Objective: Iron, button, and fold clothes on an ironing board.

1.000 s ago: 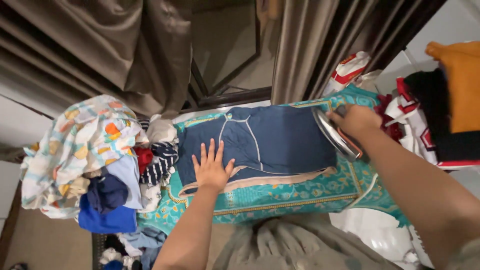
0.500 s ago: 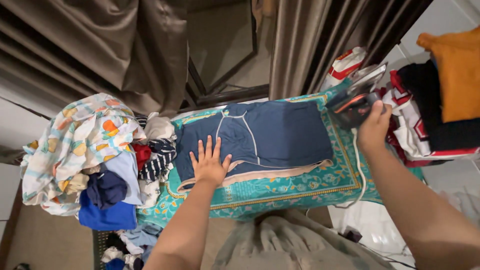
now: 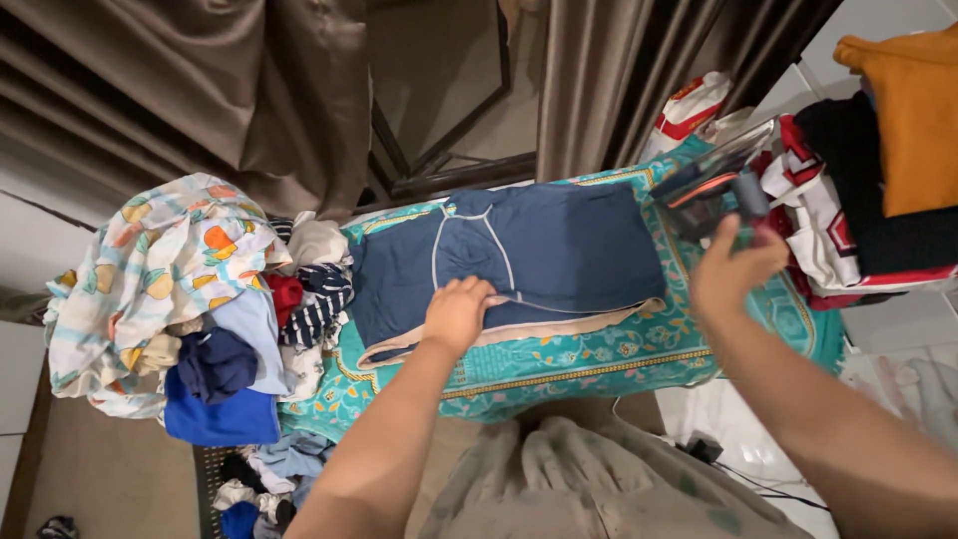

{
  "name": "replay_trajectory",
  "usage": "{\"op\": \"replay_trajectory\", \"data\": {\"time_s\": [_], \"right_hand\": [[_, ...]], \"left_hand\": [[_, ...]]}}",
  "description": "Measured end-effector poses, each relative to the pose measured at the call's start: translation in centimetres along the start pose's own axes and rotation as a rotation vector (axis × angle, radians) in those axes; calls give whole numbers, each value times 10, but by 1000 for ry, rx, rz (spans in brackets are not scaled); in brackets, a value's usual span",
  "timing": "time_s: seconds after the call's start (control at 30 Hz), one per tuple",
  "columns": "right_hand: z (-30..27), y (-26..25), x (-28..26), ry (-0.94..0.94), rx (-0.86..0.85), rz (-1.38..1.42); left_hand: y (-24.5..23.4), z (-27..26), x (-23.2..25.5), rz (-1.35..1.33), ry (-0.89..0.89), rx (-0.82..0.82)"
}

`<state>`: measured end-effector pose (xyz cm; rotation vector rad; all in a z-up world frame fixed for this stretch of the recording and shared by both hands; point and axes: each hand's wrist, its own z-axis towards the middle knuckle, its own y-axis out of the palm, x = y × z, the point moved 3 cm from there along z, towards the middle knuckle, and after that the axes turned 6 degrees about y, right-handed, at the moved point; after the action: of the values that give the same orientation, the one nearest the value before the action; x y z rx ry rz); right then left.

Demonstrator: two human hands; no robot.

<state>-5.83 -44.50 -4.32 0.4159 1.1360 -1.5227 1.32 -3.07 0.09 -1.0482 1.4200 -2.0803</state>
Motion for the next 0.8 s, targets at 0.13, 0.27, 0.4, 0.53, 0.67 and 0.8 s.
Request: {"op": "replay_trajectory", "data": {"time_s": [0.13,0.27,0.4,0.53,0.67,0.8], "right_hand": [[-42,-12,-8,87,-344,33],[-41,3,-1,-102,-730,-455],[-45,33,25,211,-1110,-330],[-47,38,-39,438,-985,163],[-80,43,-175,453,-1050,427],[-157,80,-259,-422,-1059,366]], "left_hand": [[14,-1,-8,-33,46,-3],[-14,-1,22,-36,83,-96],[-27,-12,41,19,230,176],[2,-19,14,-8,212,134],[14,-16,-29,-976,-331,99],[-28,-25,-40,-1881,-680,313]]}}
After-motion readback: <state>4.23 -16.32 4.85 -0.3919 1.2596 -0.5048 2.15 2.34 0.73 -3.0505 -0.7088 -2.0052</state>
